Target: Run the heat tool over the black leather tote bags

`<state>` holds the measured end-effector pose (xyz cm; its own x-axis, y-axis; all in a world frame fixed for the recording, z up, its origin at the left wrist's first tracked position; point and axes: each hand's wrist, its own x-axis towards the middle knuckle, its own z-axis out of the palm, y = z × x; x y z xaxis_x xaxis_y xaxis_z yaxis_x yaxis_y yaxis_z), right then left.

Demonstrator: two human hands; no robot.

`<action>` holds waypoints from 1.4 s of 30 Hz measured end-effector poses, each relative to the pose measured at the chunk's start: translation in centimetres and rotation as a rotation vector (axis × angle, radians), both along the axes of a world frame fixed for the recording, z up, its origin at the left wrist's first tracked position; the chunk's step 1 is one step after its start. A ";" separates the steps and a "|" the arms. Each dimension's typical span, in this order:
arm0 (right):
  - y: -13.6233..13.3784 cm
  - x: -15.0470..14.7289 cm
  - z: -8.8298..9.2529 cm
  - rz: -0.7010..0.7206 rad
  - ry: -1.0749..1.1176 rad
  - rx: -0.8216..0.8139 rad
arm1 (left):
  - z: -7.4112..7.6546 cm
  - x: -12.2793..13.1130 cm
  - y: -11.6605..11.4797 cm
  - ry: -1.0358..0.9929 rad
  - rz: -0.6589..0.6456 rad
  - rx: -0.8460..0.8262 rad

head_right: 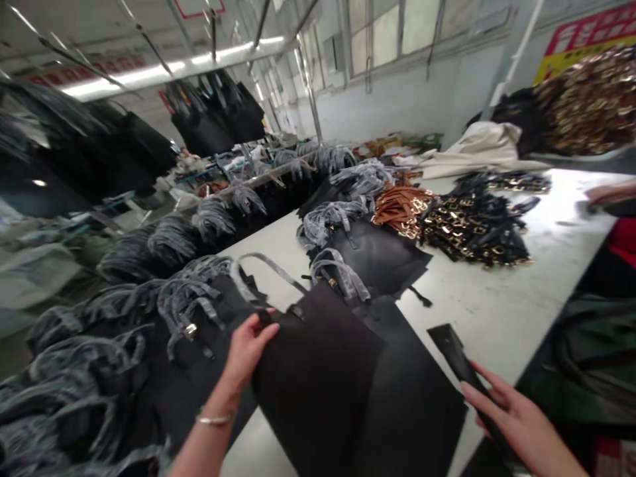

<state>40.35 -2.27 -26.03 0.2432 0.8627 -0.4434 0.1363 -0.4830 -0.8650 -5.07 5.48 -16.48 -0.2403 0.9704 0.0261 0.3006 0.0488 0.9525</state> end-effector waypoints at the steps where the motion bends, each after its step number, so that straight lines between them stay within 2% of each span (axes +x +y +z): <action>1: -0.2 -0.6 0.4 0.009 0.039 -0.031 | 1.4 -3.0 0.3 0.080 0.026 -0.010; 2: -0.4 -1.1 0.7 0.024 0.079 -0.059 | 2.5 -6.0 0.6 0.189 0.082 -0.031; 3: -0.6 -1.5 0.8 0.045 0.113 -0.079 | 3.5 -8.8 0.9 0.344 0.208 -0.068; 4: -0.7 -1.9 0.7 0.068 0.130 -0.097 | 4.2 -11.1 1.1 0.536 0.397 -0.106; 5: -0.7 -2.3 0.6 0.097 0.143 -0.116 | 4.4 -12.7 1.2 0.707 0.580 -0.087; 6: -0.6 -2.7 0.4 0.133 0.152 -0.137 | 4.2 -13.4 1.1 0.847 0.709 -0.046; 7: -0.5 -3.1 0.2 0.171 0.157 -0.158 | 3.4 -13.0 1.0 0.940 0.769 0.018; 8: -0.3 -3.6 0.0 0.210 0.159 -0.179 | 2.0 -11.7 0.7 0.980 0.743 0.094; 9: 0.1 -4.1 0.0 0.249 0.158 -0.197 | 0.1 -9.5 0.3 0.964 0.639 0.164; 12: 1.6 -6.1 0.0 0.358 0.134 -0.244 | -7.6 0.5 -1.9 0.758 0.049 0.196; 14: 2.7 -7.4 -0.1 0.433 0.115 -0.267 | -12.5 7.3 -4.3 0.678 -0.208 0.139; 16: 3.7 -8.7 -0.4 0.505 0.105 -0.284 | -15.9 12.5 -7.0 0.667 -0.332 0.073; 18: 4.7 -9.7 -0.8 0.555 0.100 -0.295 | -17.8 15.4 -9.3 0.695 -0.367 0.048; 20: 5.7 -10.4 -1.0 0.581 0.108 -0.305 | -18.7 16.6 -10.9 0.730 -0.366 0.049; 22: 6.7 -10.8 -0.9 0.567 0.126 -0.303 | -19.1 16.7 -11.7 0.764 -0.366 0.064; 26: 9.2 -11.0 0.0 0.464 0.138 -0.311 | -19.5 16.2 -12.1 0.850 -0.410 0.116; 31: 12.2 -11.7 0.0 0.477 0.136 -0.361 | -19.8 16.1 -12.1 0.889 -0.434 0.129; 42: 13.4 -11.4 0.5 0.529 0.136 -0.382 | -20.7 16.2 -12.2 0.856 -0.436 0.142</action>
<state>28.92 11.09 -25.57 -0.2494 0.6263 -0.7386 0.3412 -0.6570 -0.6723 11.11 -6.72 -37.22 0.2948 0.9439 0.1489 0.8589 -0.3301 0.3916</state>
